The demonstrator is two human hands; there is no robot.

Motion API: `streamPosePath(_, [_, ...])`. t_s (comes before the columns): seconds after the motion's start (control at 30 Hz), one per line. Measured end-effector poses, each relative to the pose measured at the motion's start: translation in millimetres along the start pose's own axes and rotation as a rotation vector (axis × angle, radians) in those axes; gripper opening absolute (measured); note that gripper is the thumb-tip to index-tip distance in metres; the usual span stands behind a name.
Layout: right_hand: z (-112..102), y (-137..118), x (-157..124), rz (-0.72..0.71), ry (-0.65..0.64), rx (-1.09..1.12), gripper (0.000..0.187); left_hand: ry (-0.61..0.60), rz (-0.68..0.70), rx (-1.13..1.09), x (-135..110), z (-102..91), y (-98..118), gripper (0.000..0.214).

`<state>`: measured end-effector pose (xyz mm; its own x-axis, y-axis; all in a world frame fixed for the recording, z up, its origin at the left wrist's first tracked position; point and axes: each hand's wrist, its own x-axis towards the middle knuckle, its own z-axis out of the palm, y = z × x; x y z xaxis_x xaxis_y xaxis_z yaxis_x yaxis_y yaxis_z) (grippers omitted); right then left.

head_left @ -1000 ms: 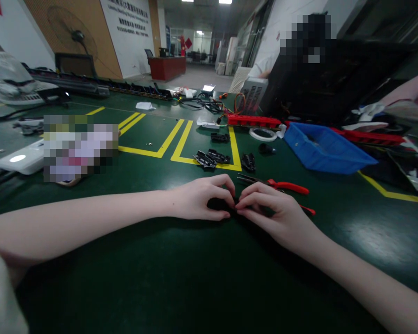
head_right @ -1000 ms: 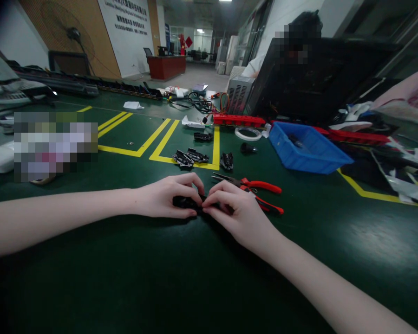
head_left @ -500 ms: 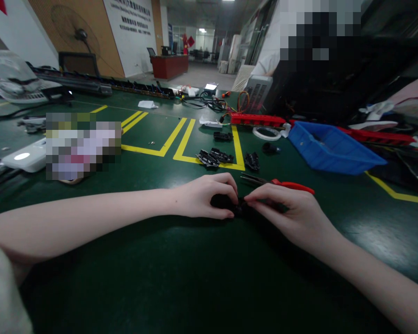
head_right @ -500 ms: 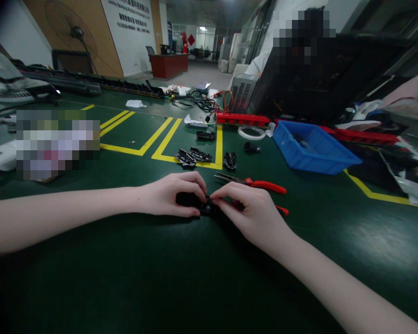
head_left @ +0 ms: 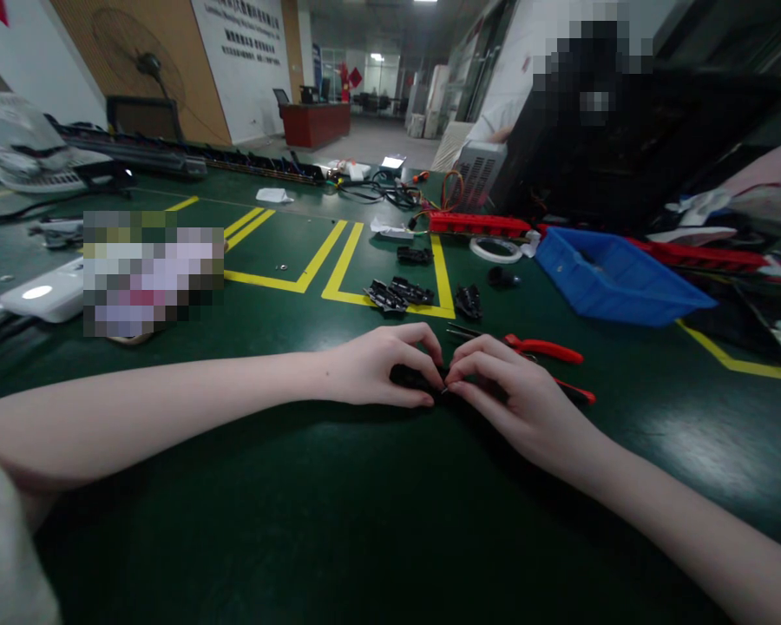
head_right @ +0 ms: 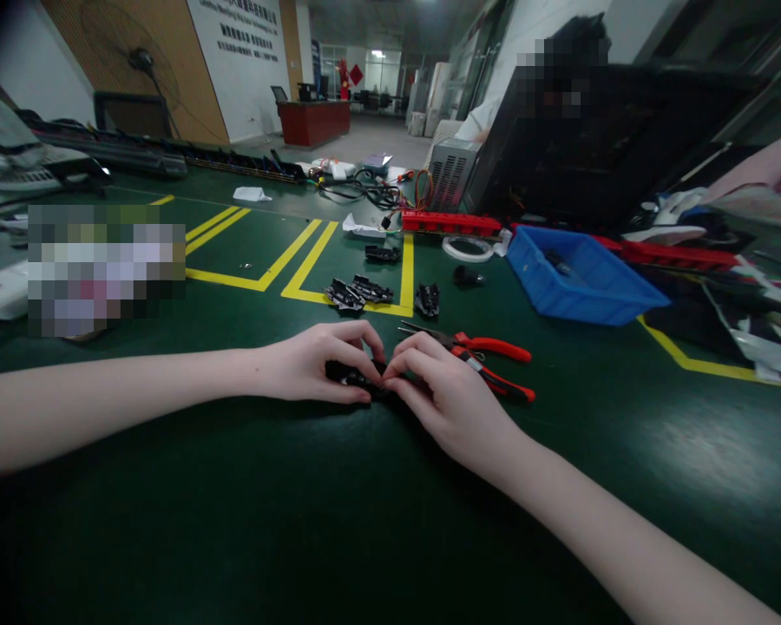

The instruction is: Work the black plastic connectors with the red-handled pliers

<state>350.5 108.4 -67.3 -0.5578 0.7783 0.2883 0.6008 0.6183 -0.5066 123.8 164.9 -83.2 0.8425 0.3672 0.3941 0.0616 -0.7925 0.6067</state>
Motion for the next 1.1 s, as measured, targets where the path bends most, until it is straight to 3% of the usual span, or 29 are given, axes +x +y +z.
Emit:
streamPosePath(0.2, [-1,0,-1,-0.021,-0.018,-0.095,0.013,-0.009,-0.013,-0.013,0,-0.9,1,0.012])
streamPosePath(0.4, [1,-12,-1,-0.164,0.005,-0.39,0.022,-0.015,-0.038,-0.017,1,-2.3,3,0.011])
streamPosePath(0.6, [0,-6,-3,-0.132,0.034,-0.181,0.017,0.009,-0.041,-0.019,1,-2.2,0,0.013])
streamPosePath(0.7, [-7,5,-4,-0.112,0.082,-0.204,0.025,0.024,-0.02,-0.039,0,-1.5,-2,0.014])
streamPosePath(0.77, [-13,17,-5,-0.086,0.169,-0.32,0.033,0.016,0.002,-0.041,0,-1.6,-4,0.016])
streamPosePath(0.93, [-22,60,-15,-0.028,0.246,-0.628,0.051,0.011,0.02,-0.048,2,-4.6,-6,0.021])
streamPosePath(1.1, [-21,95,-35,0.106,0.284,-0.669,0.056,-0.018,0.008,-0.049,4,-7.7,-2,0.019])
